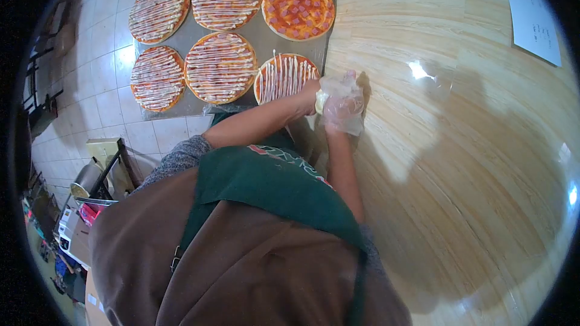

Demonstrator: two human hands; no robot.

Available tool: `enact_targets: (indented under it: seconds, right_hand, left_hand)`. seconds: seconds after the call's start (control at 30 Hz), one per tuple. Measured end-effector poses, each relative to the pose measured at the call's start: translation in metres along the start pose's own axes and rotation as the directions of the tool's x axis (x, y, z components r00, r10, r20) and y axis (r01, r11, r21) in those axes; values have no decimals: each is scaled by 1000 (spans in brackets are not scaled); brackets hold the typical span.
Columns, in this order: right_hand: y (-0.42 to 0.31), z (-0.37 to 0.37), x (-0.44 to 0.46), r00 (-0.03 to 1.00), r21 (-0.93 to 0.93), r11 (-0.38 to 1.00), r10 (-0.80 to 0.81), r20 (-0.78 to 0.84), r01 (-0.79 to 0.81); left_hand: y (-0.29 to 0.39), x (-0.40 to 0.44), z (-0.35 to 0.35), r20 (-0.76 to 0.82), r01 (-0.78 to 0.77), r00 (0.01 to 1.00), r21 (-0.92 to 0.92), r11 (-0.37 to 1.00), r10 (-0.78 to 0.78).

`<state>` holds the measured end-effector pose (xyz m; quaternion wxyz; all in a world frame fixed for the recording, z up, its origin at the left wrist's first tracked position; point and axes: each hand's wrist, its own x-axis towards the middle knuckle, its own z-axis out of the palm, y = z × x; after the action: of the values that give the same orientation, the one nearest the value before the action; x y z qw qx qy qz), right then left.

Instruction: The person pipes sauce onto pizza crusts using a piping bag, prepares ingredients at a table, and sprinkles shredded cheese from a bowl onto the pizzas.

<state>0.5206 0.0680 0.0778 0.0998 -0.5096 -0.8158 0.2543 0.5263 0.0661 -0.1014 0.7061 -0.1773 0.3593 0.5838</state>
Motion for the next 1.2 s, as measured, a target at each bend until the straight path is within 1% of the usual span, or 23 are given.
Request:
enact_targets:
  seconds: [0.07, 0.1, 0.17, 0.2, 0.23, 0.3, 0.33, 0.4, 0.47, 0.5, 0.6, 0.63, 0.7, 0.73, 0.8, 0.87, 0.93, 0.97, 1.03, 1.07, 1.1, 1.13, 1.2]
  right_hand:
    - [31, 12, -7, 984, -91, 984, -163, -69, 156]
    - [52, 19, -13, 965, -142, 963, -246, -97, 231]
    - [88, 29, -27, 906, -251, 898, -401, -133, 361]
    - [82, 25, -28, 935, -266, 914, -342, -96, 307]
    - [75, 20, -29, 958, -285, 924, -282, -57, 255]
    - [1, -7, -1, 988, -281, 957, 107, 115, -71]
    - [2, -6, -4, 994, -257, 966, 51, 95, -25]
    - [20, -4, -14, 997, -217, 974, -57, 53, 67]
    - [54, 8, -14, 997, -250, 965, -75, 33, 81]
    - [64, 11, -15, 996, -268, 960, -81, 24, 84]
    - [-44, -18, 2, 965, -578, 814, 99, 245, 63]
    - [-49, -15, 2, 976, -546, 831, 22, 216, 103]
    - [-54, -10, 2, 982, -486, 856, -125, 141, 179]
    - [-54, -1, 9, 929, -455, 827, -371, 2, 331]
    - [-53, 21, 36, 605, -467, 656, -745, -279, 592]
    - [-66, 40, 73, 822, -237, 858, -507, -259, 455]
    - [-85, 59, 110, 962, -9, 973, -228, -150, 230]
    - [-96, 66, 125, 994, 95, 991, -87, -67, 93]
    - [-132, 63, 138, 982, 163, 976, 119, 144, -142]
    - [-167, 49, 143, 950, 133, 965, 187, 251, -225]
    - [-168, 53, 144, 939, 54, 971, 208, 275, -231]
    - [-169, 57, 145, 927, -25, 972, 229, 298, -232]
    - [-98, 112, 140, 969, -267, 960, 143, 202, -86]
  left_hand:
    - [-21, -28, 2, 2, 0, 1000, 22, 1000, 0]
    - [2, -94, 26, 32, -4, 999, -397, 918, 18]
    - [-15, -74, 20, 83, 50, 996, -439, 897, -15]
    - [-15, -64, 13, 59, -60, 996, 10, 998, 60]
    - [-15, -54, 6, 35, -135, 990, 461, 877, 134]
    - [2, -31, 10, 17, -72, 997, 176, 982, 70]
    - [9, -27, 10, 15, -42, 999, 29, 999, 42]
    - [-5, -51, 6, -20, 81, 997, 13, 997, -81]
    - [8, -110, 30, 22, 85, 996, -311, 946, -83]
    - [14, -111, 32, 44, 98, 995, -340, 935, -88]
    - [45, -92, 29, 54, 62, 997, -265, 962, -49]
    - [63, -95, 33, 114, 88, 992, -418, 904, -44]
    - [83, -89, 29, 202, 117, 979, -465, 877, -23]
    - [93, -85, 28, 249, 137, 968, -486, 863, -13]
    - [116, -75, 25, 153, 12, 984, -549, 836, 86]
    - [152, -70, 16, 37, -104, 988, -561, 821, 150]
    - [201, -94, 16, -157, -249, 967, -450, 858, 199]
    - [224, -104, 18, -251, -314, 940, -382, 869, 229]
    - [253, -106, 16, -280, -370, 920, -391, 843, 275]
    - [264, -101, 12, -294, -397, 909, -395, 829, 296]
    - [267, -83, -3, -318, -369, 905, -263, 891, 281]
    - [260, -85, -7, -342, -366, 901, -266, 892, 268]
    - [245, -89, -15, -386, -365, 889, -270, 891, 248]
